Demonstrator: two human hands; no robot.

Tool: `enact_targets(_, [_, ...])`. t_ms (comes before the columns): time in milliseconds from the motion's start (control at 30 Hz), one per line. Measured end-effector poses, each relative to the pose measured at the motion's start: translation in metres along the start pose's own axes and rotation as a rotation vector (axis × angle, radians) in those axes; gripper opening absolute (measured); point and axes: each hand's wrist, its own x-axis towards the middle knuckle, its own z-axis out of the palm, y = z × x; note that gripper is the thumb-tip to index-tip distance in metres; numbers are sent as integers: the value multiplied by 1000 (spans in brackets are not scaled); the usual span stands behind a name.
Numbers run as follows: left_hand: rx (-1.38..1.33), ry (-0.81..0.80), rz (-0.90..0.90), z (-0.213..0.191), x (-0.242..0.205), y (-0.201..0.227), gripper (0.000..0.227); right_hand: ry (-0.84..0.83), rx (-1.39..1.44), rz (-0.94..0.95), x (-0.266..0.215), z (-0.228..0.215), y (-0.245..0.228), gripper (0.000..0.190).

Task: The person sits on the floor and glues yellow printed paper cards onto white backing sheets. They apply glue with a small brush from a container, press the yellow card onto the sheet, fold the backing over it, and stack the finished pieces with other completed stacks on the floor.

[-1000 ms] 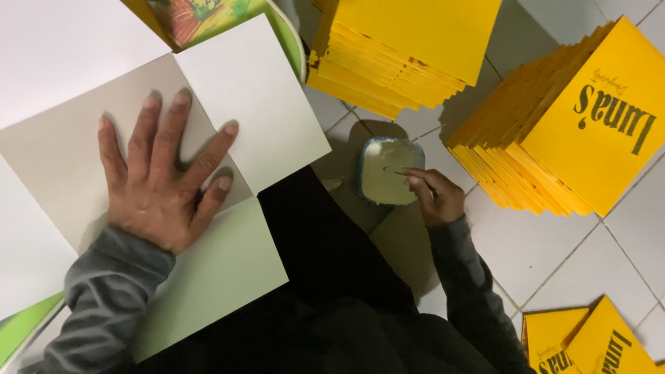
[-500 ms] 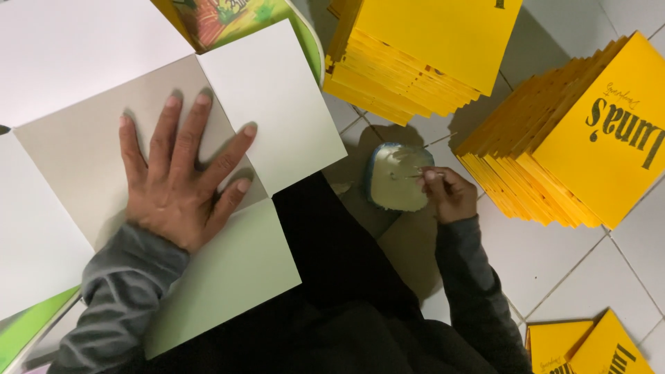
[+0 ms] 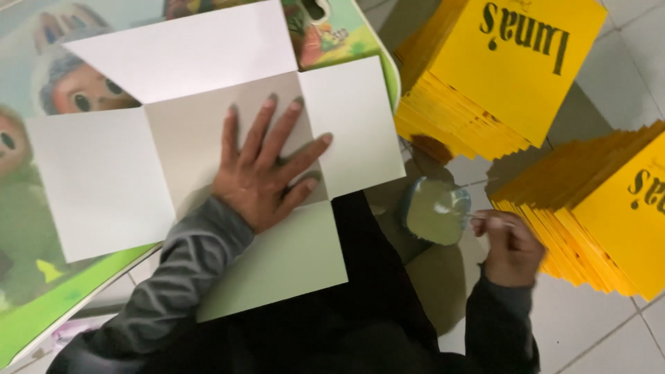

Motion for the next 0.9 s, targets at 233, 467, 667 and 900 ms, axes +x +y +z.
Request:
enact_targets(233, [-15, 39, -5, 2, -1, -1, 60, -45, 130, -358, -20, 87, -88, 29])
enact_targets(467, [-68, 36, -10, 3, -1, -3, 59, -87, -193, -539, -10, 106, -80, 28])
enact_targets(667, [-86, 20, -16, 4, -1, -2, 60, -29, -283, -642, -19, 114, -76, 22])
enact_targets(900, [-66, 46, -6, 3, -1, -2, 60, -209, -229, -629, -34, 137, -110, 24])
